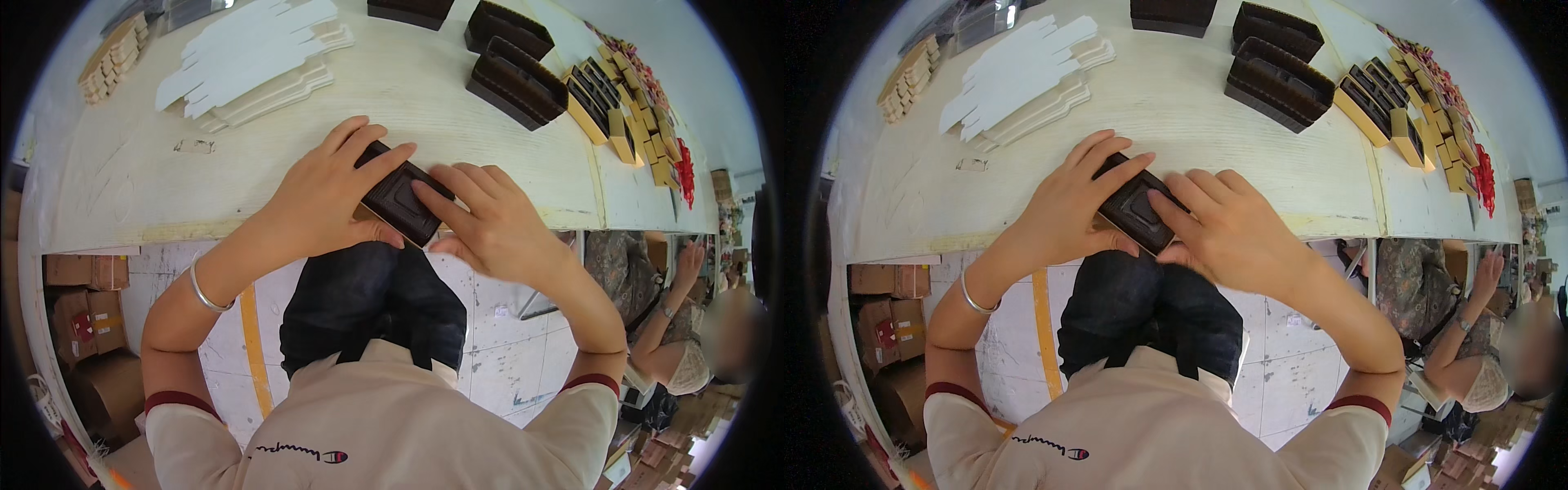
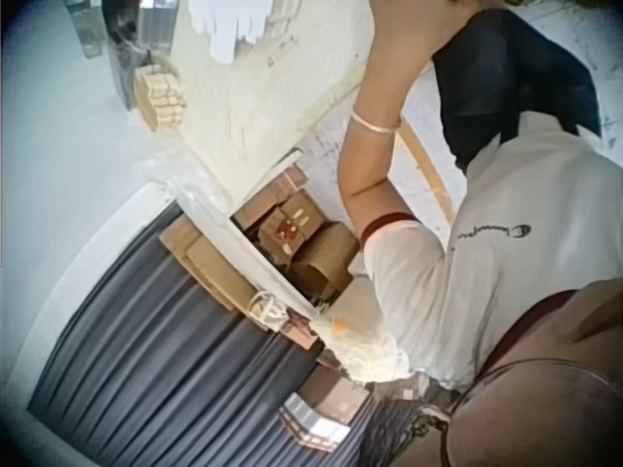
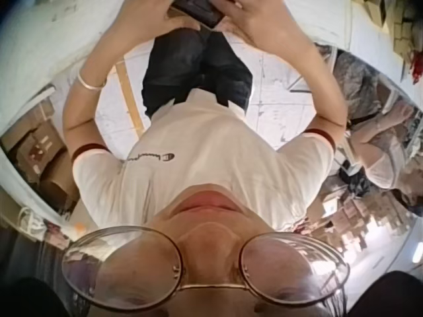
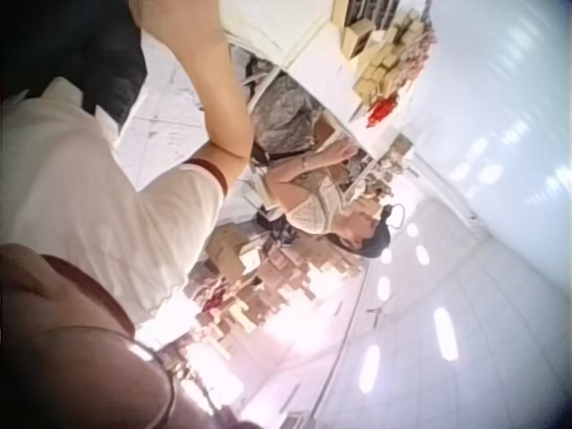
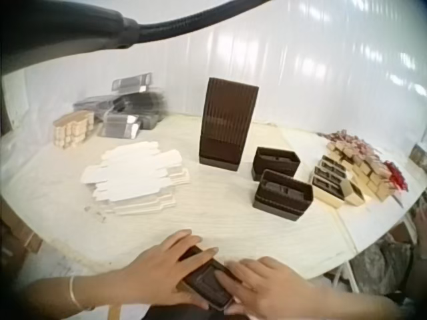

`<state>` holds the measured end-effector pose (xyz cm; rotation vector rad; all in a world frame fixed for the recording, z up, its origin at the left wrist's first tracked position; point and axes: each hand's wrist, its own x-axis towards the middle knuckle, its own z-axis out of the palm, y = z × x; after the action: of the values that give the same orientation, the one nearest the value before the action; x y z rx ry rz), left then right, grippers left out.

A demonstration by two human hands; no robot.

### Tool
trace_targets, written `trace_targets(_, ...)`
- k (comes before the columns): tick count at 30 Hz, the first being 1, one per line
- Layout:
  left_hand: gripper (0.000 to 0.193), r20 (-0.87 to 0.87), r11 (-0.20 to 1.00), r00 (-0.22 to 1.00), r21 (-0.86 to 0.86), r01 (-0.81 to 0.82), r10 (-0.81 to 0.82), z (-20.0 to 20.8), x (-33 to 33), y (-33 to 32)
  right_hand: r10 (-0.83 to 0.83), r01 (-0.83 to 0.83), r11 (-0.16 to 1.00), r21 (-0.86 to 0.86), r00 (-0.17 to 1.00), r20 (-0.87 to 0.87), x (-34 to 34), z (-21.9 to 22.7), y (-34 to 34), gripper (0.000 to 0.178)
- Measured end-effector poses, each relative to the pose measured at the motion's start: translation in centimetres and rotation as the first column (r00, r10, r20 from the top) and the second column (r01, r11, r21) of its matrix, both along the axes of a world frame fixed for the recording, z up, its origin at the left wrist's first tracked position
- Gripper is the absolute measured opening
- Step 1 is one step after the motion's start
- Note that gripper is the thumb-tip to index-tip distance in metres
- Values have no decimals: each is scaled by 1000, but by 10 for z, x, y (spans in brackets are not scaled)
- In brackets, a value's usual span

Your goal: The person folds flat white cardboard pieces into rectangular boxes and inserts black plastic trays into them. The person repeats this process multiple times, stacking the completed boxes on the table.

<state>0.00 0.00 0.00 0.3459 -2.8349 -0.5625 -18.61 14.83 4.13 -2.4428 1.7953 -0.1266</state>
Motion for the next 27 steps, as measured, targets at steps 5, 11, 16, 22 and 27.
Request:
trace_targets(5, 94, -97, 943, 995, -332, -10, -23, -1, -2, 8, -69, 203, 930, -305, 915, 398, 11, -45, 12, 38)
trace_targets(11, 94, -27, 978, 999, -205, -48, 43, -2, 3, 14, -6, 263, 888, -378, 828, 561, 19, -61, 11, 50)
trace_targets(16, 85, -112, 995, 994, -96, -1, -10, -1, 6, 23, -10, 206, 881, -427, 908, 418, 12, -61, 23, 51)
trace_targets(22, 67, -295, 931, 939, -262, -256, 175, 32, 58, -31, -416, 678, 706, -203, 630, 656, -71, -12, 101, 36)
trace_targets(27, 56, -197, 743, 882, -479, -467, 428, 30, 80, -81, -555, 742, 585, -327, 660, 506, -176, -43, 122, 35)
